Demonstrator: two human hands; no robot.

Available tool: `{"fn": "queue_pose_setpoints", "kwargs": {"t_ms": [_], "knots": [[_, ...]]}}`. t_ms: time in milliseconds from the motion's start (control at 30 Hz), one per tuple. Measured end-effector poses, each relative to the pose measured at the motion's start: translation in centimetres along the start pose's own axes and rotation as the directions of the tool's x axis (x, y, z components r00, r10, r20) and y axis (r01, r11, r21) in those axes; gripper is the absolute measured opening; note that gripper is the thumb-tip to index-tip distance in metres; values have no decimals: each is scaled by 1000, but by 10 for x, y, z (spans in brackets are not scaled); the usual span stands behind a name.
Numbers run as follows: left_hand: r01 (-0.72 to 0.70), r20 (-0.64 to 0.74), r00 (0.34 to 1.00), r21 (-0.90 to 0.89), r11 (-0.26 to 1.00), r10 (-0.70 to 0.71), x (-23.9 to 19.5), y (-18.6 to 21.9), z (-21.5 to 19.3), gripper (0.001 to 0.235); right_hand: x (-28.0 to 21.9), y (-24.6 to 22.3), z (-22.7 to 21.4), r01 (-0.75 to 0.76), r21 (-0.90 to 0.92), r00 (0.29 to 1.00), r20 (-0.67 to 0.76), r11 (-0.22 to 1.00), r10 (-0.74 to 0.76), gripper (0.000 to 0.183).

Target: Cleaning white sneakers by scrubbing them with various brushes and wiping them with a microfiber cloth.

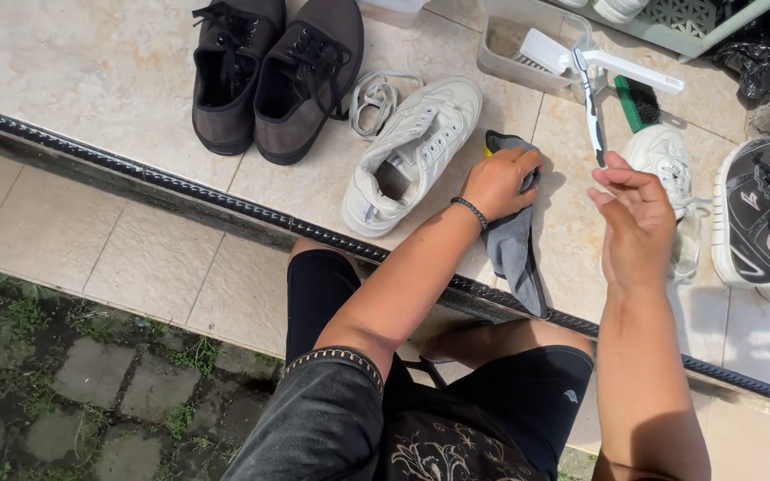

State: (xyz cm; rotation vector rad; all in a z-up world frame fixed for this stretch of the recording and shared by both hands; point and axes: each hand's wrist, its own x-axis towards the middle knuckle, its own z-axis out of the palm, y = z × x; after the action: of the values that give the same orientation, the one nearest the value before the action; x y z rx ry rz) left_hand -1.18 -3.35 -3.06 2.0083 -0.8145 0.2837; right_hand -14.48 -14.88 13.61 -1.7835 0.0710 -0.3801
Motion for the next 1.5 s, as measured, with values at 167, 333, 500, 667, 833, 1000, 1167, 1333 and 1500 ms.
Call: {"fn": "queue_pose_setpoints", "kwargs": {"t_ms": [167, 333, 500, 667, 833, 1000, 1167, 1333, 1500], "knots": [[282, 126, 945, 155, 947, -302, 5, 55, -70, 36, -8, 14, 102, -69, 114, 974, 223, 991, 42, 31], [204, 148, 967, 50, 978, -209, 7, -5, -1, 31, -3, 15, 165, -221, 149, 948, 265, 964, 177, 70], [43, 115, 993, -74, 996, -35, 5, -11, 11, 29, 6, 31, 201, -337, 191, 926, 246, 922, 287, 113], [-12, 56, 998, -35, 999, 14, -5, 0, -4, 61, 5, 47, 204, -313, 188, 939, 208, 931, 273, 104], [46, 208, 975, 173, 984, -82, 0, 0, -5, 72, 14, 54, 185, -325, 227, 946, 61, 918, 319, 95], [207, 52, 978, -107, 973, -202, 5, 4, -27, 49, 20, 32, 142, -162, 516, 984, 22, 841, 176, 68], [323, -54, 929, -369, 871, -367, 3, 2, -52, 30, 12, 5, 53, -68, 371, 996, -36, 926, 88, 75], [382, -77, 795, -708, 594, -602, 10, -34, -45, 25, 6, 51, -29, 29, 68, 996, -89, 997, -23, 79], [-58, 121, 927, -889, -455, -356, 14, -52, -48, 36, -8, 96, -46, -47, 48, 995, -81, 998, 50, 74]]}}
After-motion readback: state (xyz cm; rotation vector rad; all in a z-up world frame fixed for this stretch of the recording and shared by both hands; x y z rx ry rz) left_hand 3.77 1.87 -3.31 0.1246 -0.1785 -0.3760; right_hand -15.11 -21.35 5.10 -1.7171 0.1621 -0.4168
